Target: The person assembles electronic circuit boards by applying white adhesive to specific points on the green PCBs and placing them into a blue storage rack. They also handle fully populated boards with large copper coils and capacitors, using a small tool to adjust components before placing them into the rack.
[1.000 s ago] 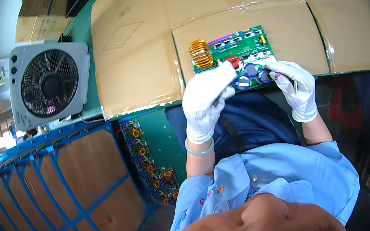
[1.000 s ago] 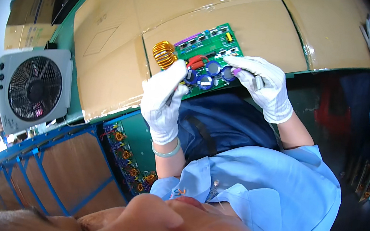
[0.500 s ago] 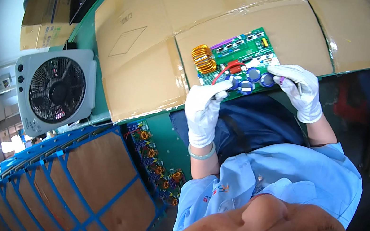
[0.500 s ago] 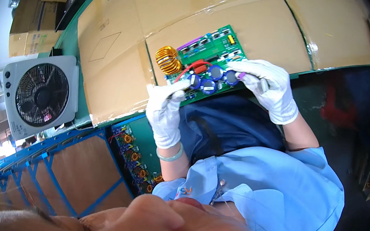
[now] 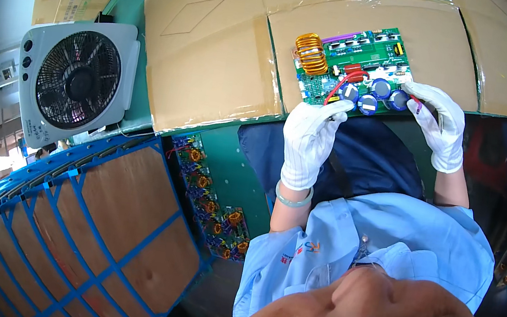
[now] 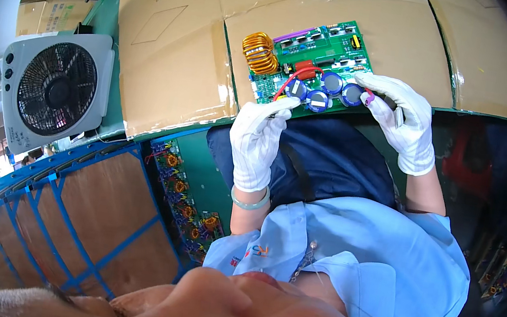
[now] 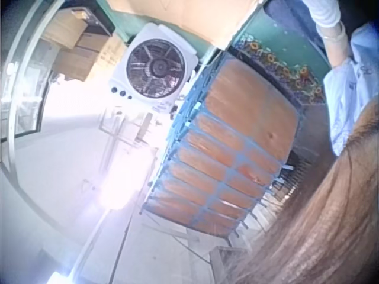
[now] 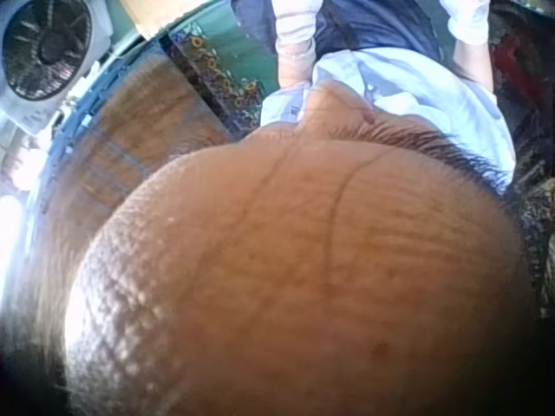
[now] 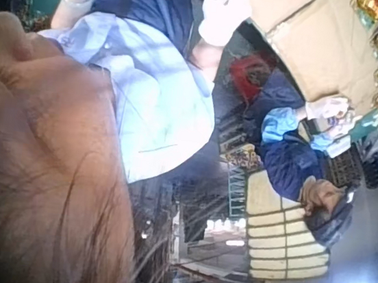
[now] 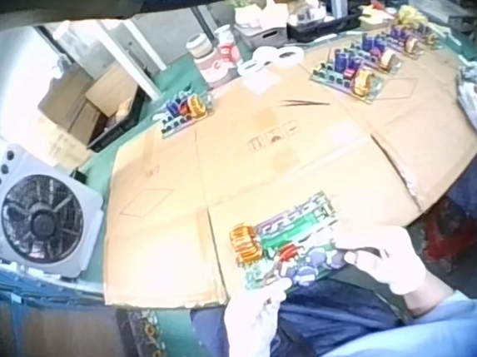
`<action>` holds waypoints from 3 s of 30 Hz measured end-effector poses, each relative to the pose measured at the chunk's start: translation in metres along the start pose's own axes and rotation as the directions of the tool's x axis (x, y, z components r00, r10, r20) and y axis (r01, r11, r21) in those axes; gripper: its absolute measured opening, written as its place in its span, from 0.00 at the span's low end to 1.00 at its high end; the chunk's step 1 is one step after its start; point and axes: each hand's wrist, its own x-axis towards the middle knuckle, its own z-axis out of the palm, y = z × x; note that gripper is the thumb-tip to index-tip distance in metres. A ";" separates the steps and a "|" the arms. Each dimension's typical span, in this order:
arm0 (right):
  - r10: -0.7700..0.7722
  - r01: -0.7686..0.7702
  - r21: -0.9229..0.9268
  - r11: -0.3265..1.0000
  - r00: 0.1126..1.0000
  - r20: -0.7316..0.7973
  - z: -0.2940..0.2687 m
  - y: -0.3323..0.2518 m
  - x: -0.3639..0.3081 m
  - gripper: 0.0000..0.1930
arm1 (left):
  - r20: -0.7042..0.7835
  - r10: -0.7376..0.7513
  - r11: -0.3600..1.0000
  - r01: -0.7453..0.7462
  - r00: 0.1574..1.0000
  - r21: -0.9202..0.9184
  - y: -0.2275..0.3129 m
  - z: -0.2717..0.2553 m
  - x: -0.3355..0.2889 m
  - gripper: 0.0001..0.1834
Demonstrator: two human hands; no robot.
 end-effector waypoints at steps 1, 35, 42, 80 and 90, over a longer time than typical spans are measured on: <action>-0.032 0.033 -0.034 0.999 0.999 0.021 -0.004 0.000 0.002 0.12 | -0.010 0.033 0.998 -0.033 0.999 0.045 -0.001 0.001 0.000 0.10; 0.063 0.090 -0.198 0.976 0.756 0.652 0.048 0.028 0.155 0.13 | -0.005 0.217 0.917 -0.202 0.976 0.343 0.028 0.027 0.038 0.28; -0.003 0.162 -0.166 0.973 0.726 0.687 0.054 0.033 0.156 0.17 | 0.068 0.148 0.926 -0.162 0.987 0.341 0.031 0.022 0.040 0.31; 0.076 0.244 -0.363 0.899 0.731 0.679 0.027 0.054 0.156 0.19 | 0.118 0.107 0.922 -0.143 0.987 0.361 0.033 0.016 0.056 0.30; 0.162 0.188 -0.391 0.901 0.690 0.705 0.023 0.067 0.155 0.24 | 0.093 0.123 0.924 -0.149 0.988 0.352 0.034 0.017 0.058 0.29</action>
